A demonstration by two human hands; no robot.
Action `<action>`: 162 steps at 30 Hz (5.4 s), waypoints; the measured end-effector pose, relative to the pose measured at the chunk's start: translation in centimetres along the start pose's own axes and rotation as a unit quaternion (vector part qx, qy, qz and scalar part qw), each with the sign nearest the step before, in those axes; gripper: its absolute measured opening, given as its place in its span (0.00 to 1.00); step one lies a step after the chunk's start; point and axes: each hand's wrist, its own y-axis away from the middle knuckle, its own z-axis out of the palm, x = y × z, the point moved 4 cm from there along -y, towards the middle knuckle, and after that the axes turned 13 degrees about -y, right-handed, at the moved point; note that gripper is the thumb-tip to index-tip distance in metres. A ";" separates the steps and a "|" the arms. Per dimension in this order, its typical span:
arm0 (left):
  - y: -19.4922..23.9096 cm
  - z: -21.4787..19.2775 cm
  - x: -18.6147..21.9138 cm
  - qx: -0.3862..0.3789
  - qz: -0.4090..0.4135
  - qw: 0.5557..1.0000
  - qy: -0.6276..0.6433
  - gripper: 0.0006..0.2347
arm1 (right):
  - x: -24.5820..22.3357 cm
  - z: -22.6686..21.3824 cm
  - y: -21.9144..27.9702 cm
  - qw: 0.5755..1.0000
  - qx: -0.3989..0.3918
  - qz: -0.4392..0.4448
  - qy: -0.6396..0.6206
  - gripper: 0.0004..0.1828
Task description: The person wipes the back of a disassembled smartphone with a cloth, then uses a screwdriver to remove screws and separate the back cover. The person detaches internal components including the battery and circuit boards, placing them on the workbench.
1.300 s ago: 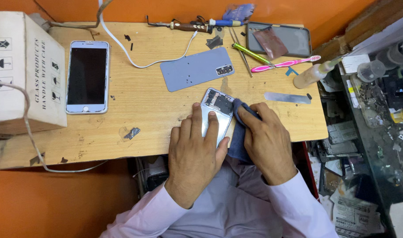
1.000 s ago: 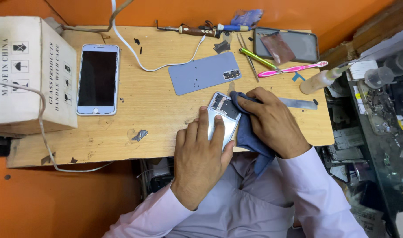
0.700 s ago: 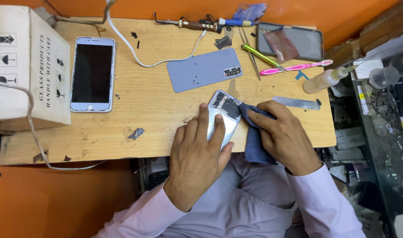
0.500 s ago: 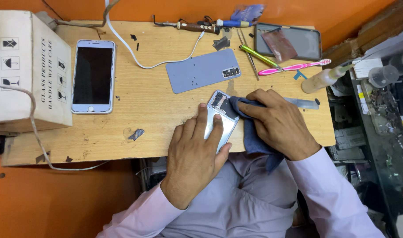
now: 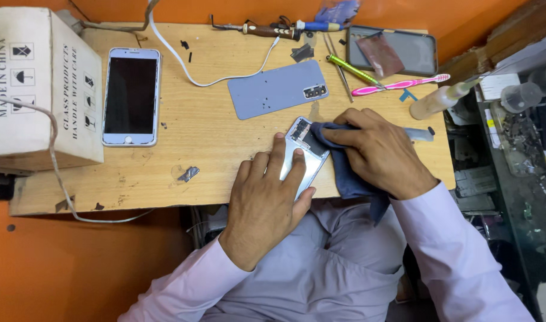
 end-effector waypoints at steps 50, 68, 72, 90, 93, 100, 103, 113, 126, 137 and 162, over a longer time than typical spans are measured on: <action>-0.5 -0.2 0.7 -0.004 -0.008 0.999 -0.044 0.25 | -1.1 -1.5 2.3 1.000 0.008 0.007 0.013 0.21; 0.1 0.2 0.6 -0.004 0.004 0.999 -0.039 0.24 | -0.8 0.0 1.3 0.999 0.017 -0.010 0.046 0.23; -0.3 -0.5 0.8 0.011 0.000 0.999 -0.041 0.25 | -1.1 0.8 -2.0 0.997 0.034 -0.048 0.043 0.22; 0.2 -1.3 0.2 -0.048 0.089 0.995 0.022 0.25 | -1.7 -0.5 1.2 0.997 0.061 -0.037 0.030 0.22; 0.9 -1.7 -0.9 0.025 0.152 0.988 -0.015 0.19 | -0.3 -1.9 5.7 0.989 0.137 0.013 -0.057 0.20; 1.2 -0.8 -2.0 -0.031 0.140 0.987 0.076 0.21 | -1.3 -0.8 9.9 0.997 0.068 0.026 -0.021 0.19; 2.2 -0.4 -0.9 0.024 0.092 0.990 0.108 0.28 | -2.4 -0.4 10.6 0.998 0.057 0.021 -0.010 0.20; 2.3 2.2 1.1 0.102 0.026 0.993 0.061 0.30 | -5.4 -0.2 9.6 0.995 0.024 0.012 0.100 0.21; 2.1 2.0 0.8 0.105 0.039 0.993 0.043 0.27 | -5.8 -0.6 4.5 0.993 -0.050 0.015 0.105 0.20; 2.7 2.9 0.9 0.093 0.046 0.994 0.042 0.26 | -5.2 0.3 5.7 0.992 -0.031 0.003 0.126 0.21; 2.4 2.7 1.1 0.102 0.038 0.993 0.051 0.25 | -6.6 -0.5 4.7 0.994 -0.012 -0.005 0.111 0.21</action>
